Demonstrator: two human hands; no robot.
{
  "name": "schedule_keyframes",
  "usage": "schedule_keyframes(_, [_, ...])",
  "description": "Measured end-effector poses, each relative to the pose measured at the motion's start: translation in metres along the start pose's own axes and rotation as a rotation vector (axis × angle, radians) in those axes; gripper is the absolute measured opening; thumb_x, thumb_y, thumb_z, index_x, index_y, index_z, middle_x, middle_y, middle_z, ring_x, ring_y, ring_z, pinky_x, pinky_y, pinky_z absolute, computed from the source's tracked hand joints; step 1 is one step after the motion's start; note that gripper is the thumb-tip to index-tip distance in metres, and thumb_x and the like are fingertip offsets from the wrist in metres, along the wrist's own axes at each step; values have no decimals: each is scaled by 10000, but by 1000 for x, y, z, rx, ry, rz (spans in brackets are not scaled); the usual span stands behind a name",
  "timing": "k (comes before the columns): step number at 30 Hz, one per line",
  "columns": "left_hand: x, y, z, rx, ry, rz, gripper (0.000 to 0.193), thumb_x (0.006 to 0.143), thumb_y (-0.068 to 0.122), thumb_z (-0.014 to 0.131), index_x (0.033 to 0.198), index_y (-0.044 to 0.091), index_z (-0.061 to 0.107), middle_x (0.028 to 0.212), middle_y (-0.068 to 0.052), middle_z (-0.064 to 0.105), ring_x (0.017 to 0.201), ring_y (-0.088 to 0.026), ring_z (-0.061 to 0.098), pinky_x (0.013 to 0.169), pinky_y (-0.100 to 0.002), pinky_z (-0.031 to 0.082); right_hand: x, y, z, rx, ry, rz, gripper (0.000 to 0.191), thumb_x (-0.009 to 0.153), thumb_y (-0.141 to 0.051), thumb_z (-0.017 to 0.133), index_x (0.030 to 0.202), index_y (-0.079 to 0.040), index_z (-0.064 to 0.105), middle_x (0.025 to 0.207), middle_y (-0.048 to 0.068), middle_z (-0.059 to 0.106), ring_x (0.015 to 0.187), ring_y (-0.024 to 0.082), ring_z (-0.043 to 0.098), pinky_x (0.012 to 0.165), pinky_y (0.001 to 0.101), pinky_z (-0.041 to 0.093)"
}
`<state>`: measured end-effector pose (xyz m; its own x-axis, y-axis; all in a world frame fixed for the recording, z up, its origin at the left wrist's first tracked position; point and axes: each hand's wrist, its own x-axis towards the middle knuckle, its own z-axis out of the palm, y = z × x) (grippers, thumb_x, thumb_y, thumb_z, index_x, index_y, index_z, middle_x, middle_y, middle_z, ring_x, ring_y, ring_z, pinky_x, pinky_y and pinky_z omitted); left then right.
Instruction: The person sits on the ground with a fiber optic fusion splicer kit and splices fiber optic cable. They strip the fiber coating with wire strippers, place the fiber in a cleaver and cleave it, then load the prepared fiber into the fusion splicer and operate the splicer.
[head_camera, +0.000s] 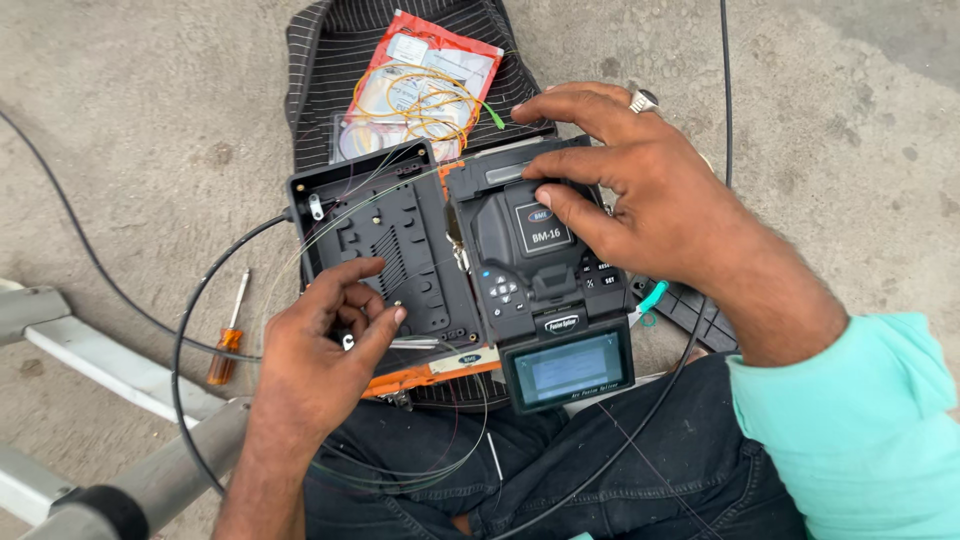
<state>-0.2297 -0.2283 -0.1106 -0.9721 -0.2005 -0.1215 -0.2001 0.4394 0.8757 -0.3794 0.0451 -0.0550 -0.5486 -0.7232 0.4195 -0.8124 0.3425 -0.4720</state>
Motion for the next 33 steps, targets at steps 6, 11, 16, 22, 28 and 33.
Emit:
schedule_keyframes(6, [-28,25,-4,222,160,279,653,783,98,856,1368,-14,587,1174,-138,699,1074,-215,682,928,-351,544,-17,-31,-12,-90,17,18,315,889,-42,763,1196,15,723,1381,160,618,1319,381,551,1064,484,467])
schedule_keyframes(11, [-126,53,-10,469,377,465,639,743,94,831,1305,-51,566,1268,-247,644,1188,-359,623,1000,-429,501,-87,-87,-58,41,122,172,374,887,-64,744,1253,-23,685,1369,138,641,1286,323,628,1055,417,514])
schedule_keyframes(16, [-214,31,3,104,-1,72,417,767,136,830,1158,41,722,908,-94,772,783,-200,754,733,-344,608,-184,-134,-63,74,143,426,321,862,-68,755,1181,-52,724,1323,115,702,1246,253,685,1044,380,549])
schedule_keyframes(22, [-272,-11,8,223,-623,-314,267,819,311,796,967,89,788,760,-89,793,687,-164,774,668,-320,611,-269,-182,-11,266,52,486,296,807,-90,785,1101,-74,760,1255,96,740,1143,231,735,976,348,583])
schedule_keyframes(28, [-279,-30,16,386,-542,-430,339,817,417,791,823,79,772,580,-89,702,528,-212,690,575,-353,542,-290,-211,46,715,-348,641,382,965,-77,652,1343,-112,700,1085,59,804,871,199,778,848,338,623])
schedule_keyframes(33, [-277,-39,22,271,-478,-557,460,828,415,807,640,6,714,465,-99,634,415,-197,637,479,-362,521,-276,-203,81,768,-351,276,460,932,56,515,1391,35,508,1206,151,719,1097,345,684,903,449,510])
